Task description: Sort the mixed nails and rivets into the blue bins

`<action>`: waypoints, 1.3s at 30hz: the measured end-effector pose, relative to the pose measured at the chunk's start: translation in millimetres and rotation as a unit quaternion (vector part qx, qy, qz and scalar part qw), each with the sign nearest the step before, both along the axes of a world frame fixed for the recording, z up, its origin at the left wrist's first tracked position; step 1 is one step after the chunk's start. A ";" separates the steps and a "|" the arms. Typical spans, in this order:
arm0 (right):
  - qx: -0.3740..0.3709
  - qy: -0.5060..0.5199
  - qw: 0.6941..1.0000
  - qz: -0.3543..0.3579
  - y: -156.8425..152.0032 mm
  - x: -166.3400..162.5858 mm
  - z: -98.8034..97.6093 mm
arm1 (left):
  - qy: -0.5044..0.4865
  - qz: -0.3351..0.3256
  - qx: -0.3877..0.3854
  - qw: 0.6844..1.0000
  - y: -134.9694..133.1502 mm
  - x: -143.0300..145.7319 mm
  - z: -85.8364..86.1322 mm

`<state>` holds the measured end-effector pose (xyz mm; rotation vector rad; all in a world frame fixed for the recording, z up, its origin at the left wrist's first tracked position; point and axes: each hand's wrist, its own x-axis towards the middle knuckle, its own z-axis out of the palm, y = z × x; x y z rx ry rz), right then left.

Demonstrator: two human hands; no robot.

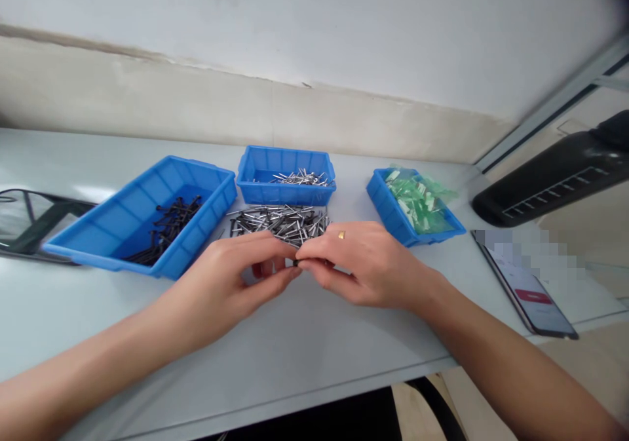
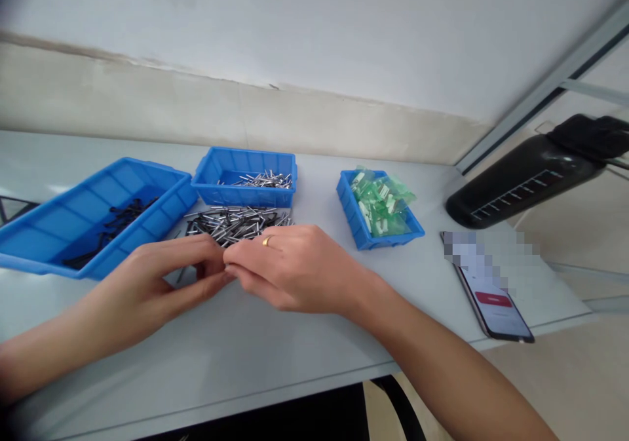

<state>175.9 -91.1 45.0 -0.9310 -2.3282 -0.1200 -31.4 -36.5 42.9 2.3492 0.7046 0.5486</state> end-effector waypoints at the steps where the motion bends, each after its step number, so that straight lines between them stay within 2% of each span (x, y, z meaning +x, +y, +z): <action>1: 0.005 0.001 1.000 -0.003 -0.2 0.5 0.4 | -0.003 0.006 -0.006 1.000 0.1 -0.1 0.4; 5: 0.018 -0.002 1.000 -0.017 -1.3 2.5 2.6 | -0.021 0.025 -0.013 0.999 0.4 0.3 1.3; 11: 0.023 0.008 0.999 -0.027 -1.2 2.3 6.1 | -0.042 0.043 0.019 0.998 0.7 -1.0 1.4; 19: -0.030 -0.014 0.997 -0.063 -0.8 4.3 4.3 | -0.081 0.087 0.057 0.991 -2.0 -4.3 4.9; 25: -0.090 -0.048 0.993 -0.058 1.1 0.7 -0.3 | -0.075 0.042 0.124 0.989 -4.3 -3.1 2.0; 30: -0.119 -0.072 0.988 -0.065 0.2 -2.4 1.1 | -0.070 0.023 0.134 0.988 -4.0 -3.7 0.8; 39: -0.065 -0.059 0.993 -0.077 1.3 3.4 1.0 | -0.042 0.058 0.095 0.993 -2.1 -3.4 1.7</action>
